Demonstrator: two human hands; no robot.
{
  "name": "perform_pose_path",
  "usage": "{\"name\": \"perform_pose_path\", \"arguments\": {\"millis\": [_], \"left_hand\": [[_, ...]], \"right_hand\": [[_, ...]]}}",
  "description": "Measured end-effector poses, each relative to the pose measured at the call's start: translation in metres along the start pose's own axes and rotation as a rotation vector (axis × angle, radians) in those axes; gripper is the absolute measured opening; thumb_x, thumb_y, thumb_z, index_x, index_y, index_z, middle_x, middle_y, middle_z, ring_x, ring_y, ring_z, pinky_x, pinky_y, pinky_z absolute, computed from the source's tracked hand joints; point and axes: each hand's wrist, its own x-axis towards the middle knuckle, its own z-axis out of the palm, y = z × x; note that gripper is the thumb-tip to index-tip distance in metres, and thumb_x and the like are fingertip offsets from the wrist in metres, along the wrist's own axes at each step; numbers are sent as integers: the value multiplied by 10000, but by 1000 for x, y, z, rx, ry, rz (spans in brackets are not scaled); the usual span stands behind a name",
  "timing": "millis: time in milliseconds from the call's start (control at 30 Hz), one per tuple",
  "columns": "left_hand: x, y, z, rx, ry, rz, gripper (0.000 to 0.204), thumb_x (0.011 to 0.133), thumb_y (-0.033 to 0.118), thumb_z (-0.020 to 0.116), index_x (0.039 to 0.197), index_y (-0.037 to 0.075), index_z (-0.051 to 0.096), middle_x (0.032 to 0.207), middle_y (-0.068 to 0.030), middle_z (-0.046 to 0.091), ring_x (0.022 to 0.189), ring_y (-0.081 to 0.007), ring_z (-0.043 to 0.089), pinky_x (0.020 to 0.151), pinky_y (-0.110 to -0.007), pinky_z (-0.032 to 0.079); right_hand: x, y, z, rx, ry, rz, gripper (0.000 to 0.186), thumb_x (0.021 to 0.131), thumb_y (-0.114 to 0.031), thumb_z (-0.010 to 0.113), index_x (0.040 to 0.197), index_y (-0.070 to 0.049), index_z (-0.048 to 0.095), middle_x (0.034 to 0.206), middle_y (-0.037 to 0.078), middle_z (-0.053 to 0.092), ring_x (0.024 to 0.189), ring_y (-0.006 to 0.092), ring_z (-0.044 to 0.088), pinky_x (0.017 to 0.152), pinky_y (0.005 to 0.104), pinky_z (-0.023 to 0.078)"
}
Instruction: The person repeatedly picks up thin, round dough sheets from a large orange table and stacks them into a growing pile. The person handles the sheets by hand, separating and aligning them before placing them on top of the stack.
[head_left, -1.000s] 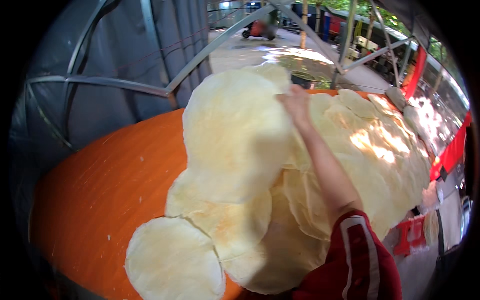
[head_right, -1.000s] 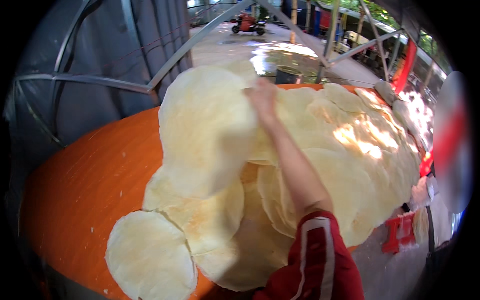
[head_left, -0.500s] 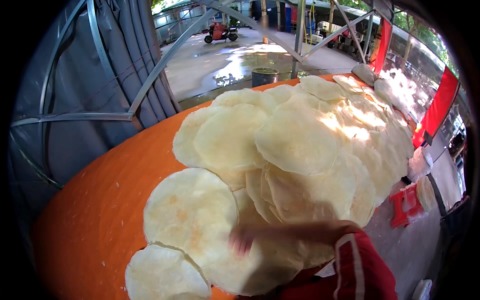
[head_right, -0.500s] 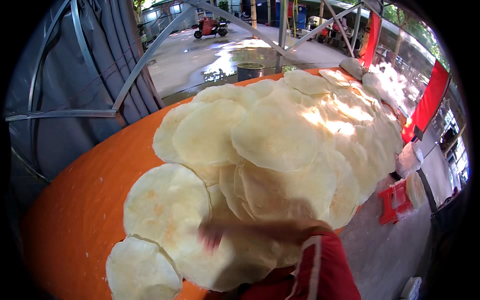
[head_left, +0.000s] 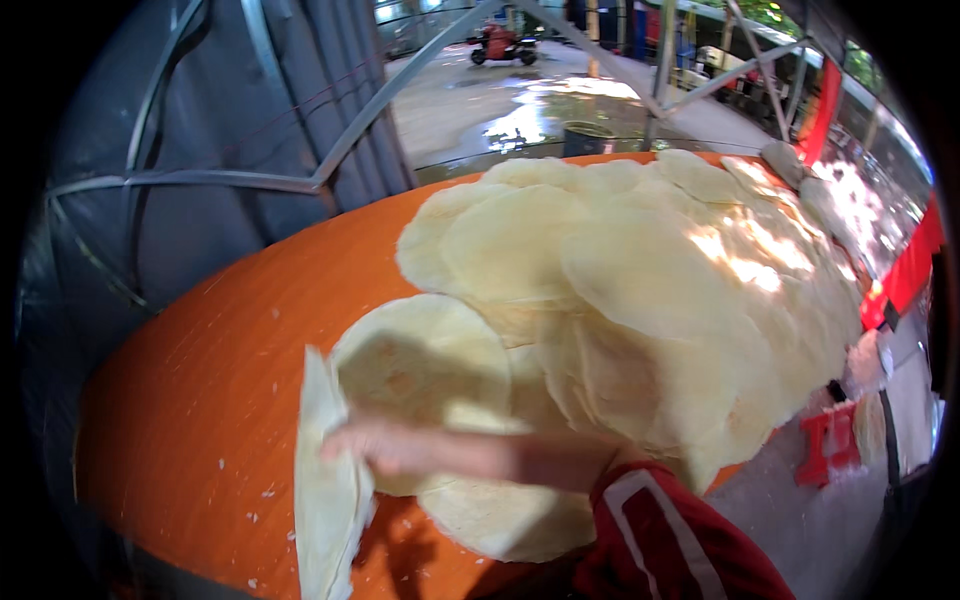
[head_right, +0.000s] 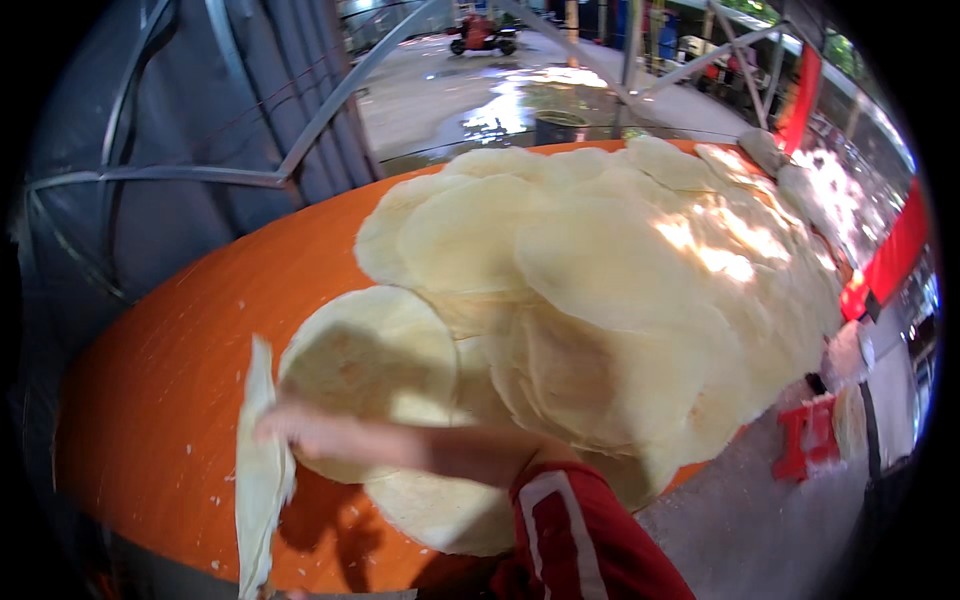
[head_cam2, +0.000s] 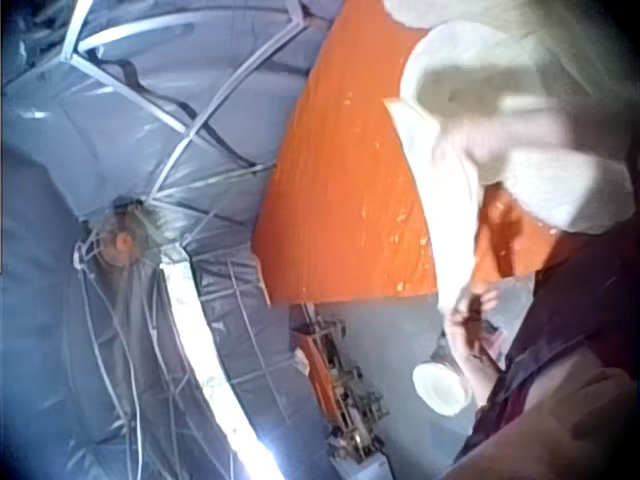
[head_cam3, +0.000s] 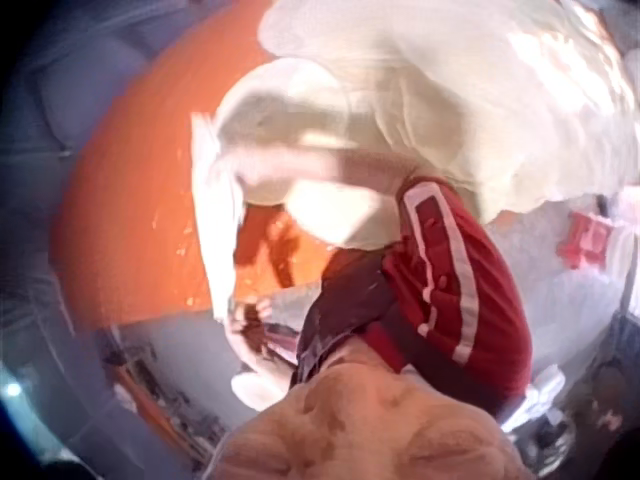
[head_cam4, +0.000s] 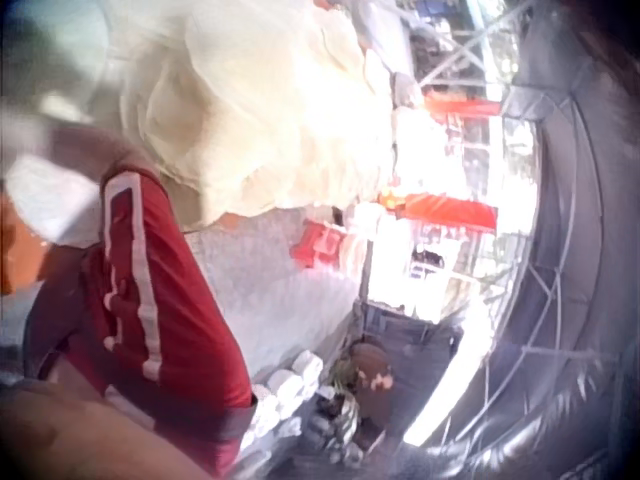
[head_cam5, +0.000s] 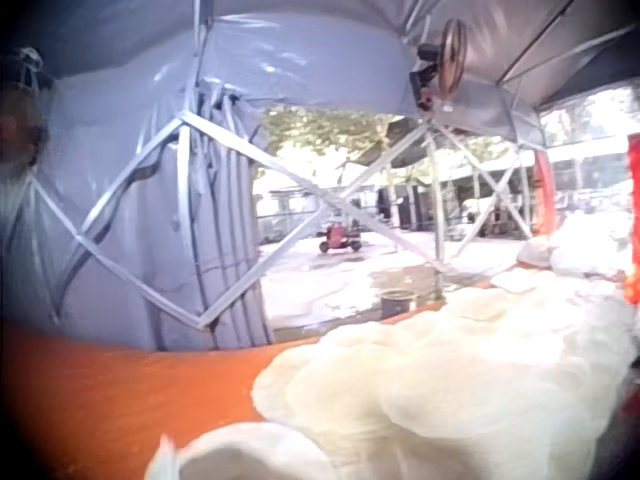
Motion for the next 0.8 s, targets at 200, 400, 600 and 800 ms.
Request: {"name": "perform_pose_path", "arguments": {"millis": [200,400,600,800], "left_hand": [[40,-61,-48,525,-70,-206,536,793,114,608,1257,-3,366,1178,-157,474,1029,-168,486,843,-270,401],[146,-97,-102,1569,189,26,526,831,256,535,1237,-33,367,1238,-197,421,1102,-317,434,907,-389,359],[156,-163,-130,2021,372,572,586,854,298,453,1286,-52,268,1329,-251,262,1232,-406,225,1011,-498,154],[148,-139,-104,1904,491,311,600,842,399,423,1266,-15,327,1330,-233,273,1231,-409,225,1023,-470,151]], "right_hand": [[-143,-195,-106,-423,575,-435,341,700,-125,612,985,54,555,886,117,601,794,213,595,707,341,484],[-276,-208,-254,-411,1226,-565,233,764,-137,597,890,53,552,815,138,594,716,210,595,544,278,496],[-170,-66,-211,-1392,546,29,460,786,-303,581,1076,39,478,980,184,566,752,250,585,637,313,470],[-77,35,-124,-1917,808,-144,777,725,-378,622,1249,58,251,1257,284,309,1156,369,343,944,387,308]]}}
